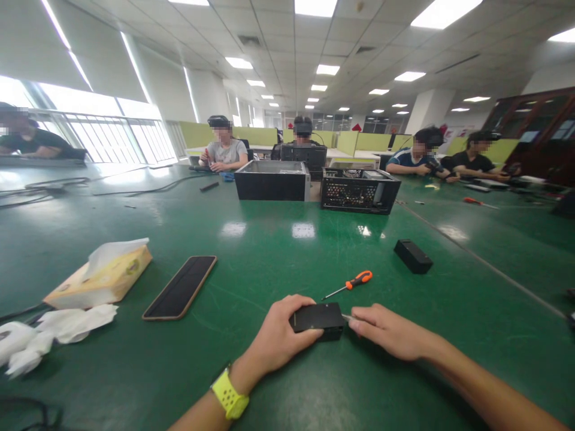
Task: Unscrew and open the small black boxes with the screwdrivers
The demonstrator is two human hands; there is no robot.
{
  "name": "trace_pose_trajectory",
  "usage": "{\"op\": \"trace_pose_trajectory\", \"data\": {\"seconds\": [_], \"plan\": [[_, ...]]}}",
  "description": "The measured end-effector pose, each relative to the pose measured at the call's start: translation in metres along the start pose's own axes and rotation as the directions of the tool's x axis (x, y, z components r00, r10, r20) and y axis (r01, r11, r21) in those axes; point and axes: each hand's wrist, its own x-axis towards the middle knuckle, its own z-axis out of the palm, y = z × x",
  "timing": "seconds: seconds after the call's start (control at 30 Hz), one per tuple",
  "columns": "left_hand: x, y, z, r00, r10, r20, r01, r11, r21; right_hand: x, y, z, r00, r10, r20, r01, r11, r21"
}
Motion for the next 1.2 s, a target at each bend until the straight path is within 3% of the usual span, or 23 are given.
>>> {"op": "trace_pose_trajectory", "data": {"seconds": [0.33, 0.53, 0.77, 0.97, 1.2], "plan": [[0.000, 0.000, 0.002, 1.000, 0.010, -0.002, -0.010, 0.999, -0.035, 0.001, 0.000, 0.021, 0.987, 0.047, -0.151, -0.084, 0.965, -0.248], [0.002, 0.001, 0.001, 0.999, 0.048, -0.010, -0.048, 0.997, -0.060, -0.003, -0.005, 0.004, 0.999, 0.038, 0.004, -0.037, 0.990, -0.140], [0.001, -0.001, 0.002, 0.997, 0.075, -0.024, -0.077, 0.994, -0.077, -0.001, -0.009, 0.010, 0.992, 0.111, -0.052, -0.118, 0.980, -0.162], [0.001, 0.000, 0.001, 0.998, 0.065, -0.005, -0.065, 0.995, -0.071, -0.004, -0.006, 0.002, 0.997, 0.072, 0.036, -0.065, 0.984, -0.167], [0.001, 0.000, -0.002, 0.998, 0.052, 0.047, -0.048, 0.996, -0.077, -0.002, -0.008, 0.008, 0.999, 0.028, -0.029, -0.033, 0.986, -0.164]]}}
